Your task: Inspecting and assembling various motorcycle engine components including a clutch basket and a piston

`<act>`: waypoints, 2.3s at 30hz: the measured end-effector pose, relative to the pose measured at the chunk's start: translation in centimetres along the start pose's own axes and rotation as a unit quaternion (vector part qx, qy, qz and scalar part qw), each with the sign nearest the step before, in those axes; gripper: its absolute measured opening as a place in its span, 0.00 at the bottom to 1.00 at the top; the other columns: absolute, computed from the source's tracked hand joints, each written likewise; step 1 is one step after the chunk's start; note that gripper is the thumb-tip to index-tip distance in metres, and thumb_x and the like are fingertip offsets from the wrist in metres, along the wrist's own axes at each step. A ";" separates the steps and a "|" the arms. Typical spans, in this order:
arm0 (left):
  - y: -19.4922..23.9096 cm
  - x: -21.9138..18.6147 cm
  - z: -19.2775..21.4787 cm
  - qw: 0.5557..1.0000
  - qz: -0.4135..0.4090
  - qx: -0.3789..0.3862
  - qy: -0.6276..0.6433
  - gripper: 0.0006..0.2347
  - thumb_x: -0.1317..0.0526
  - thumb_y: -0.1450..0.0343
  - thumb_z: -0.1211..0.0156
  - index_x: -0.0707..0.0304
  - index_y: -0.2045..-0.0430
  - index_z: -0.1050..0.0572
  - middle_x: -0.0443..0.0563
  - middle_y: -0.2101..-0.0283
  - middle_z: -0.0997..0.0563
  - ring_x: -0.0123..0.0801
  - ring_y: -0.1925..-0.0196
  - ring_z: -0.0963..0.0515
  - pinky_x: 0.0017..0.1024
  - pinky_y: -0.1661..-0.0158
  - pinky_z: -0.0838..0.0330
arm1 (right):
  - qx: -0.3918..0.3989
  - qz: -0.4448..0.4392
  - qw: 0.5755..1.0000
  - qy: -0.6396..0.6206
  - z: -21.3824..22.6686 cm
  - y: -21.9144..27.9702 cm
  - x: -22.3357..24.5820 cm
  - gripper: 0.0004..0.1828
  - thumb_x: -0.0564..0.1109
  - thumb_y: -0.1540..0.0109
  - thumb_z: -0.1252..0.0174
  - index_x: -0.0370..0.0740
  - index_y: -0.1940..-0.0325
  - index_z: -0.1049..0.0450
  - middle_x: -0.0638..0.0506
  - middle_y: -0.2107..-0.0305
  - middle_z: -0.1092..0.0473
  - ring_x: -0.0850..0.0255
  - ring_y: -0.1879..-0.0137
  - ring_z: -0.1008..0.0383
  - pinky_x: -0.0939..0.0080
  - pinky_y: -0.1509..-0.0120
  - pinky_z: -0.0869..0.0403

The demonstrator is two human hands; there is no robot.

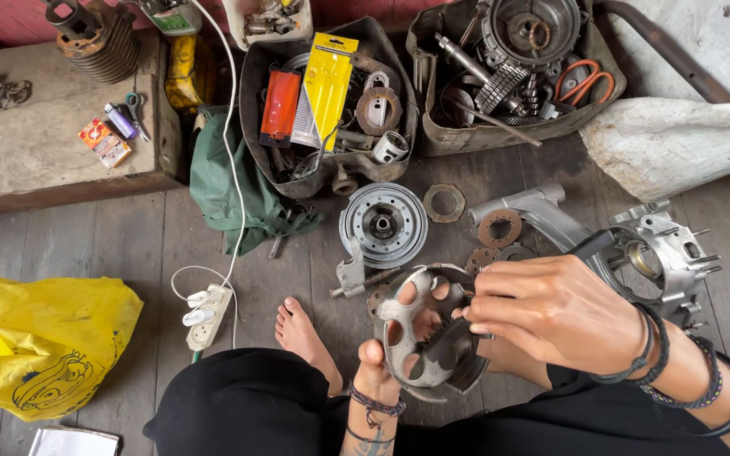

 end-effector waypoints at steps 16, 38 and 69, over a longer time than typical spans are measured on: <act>0.3 -0.6 1.8 0.999 -0.015 -0.045 0.002 0.31 0.42 0.33 0.33 0.53 0.38 0.36 0.58 0.45 0.22 0.44 0.39 0.25 0.46 0.37 0.34 | -0.105 -0.074 0.990 0.066 3.0 0.3 -1.9 0.09 0.48 0.34 0.40 0.41 0.63 0.25 0.53 0.68 0.26 0.56 0.64 0.25 0.56 0.62 0.29; -0.2 -3.7 0.7 0.961 -0.157 -0.227 -0.016 0.28 0.41 0.37 0.34 0.58 0.48 0.25 0.52 0.49 0.19 0.45 0.39 0.26 0.54 0.40 0.35 | -0.151 -0.122 0.971 -0.140 2.8 0.2 -1.7 0.20 0.56 0.44 0.31 0.40 0.60 0.25 0.53 0.67 0.27 0.63 0.67 0.27 0.68 0.61 0.30; -0.3 2.7 6.0 0.986 0.062 -0.145 0.052 0.45 0.32 0.37 0.41 0.71 0.32 0.39 0.66 0.32 0.33 0.53 0.30 0.33 0.49 0.30 0.40 | -0.076 -0.338 0.803 -0.485 -2.8 2.2 -7.4 0.14 0.49 0.41 0.33 0.34 0.72 0.22 0.52 0.76 0.29 0.63 0.73 0.21 0.67 0.70 0.22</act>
Point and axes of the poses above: each hand's wrist, its own y-axis away from the middle knuckle, its own z-axis out of the back of the hand, x = y × z, the point moved 10 cm from there along -y, towards the middle knuckle
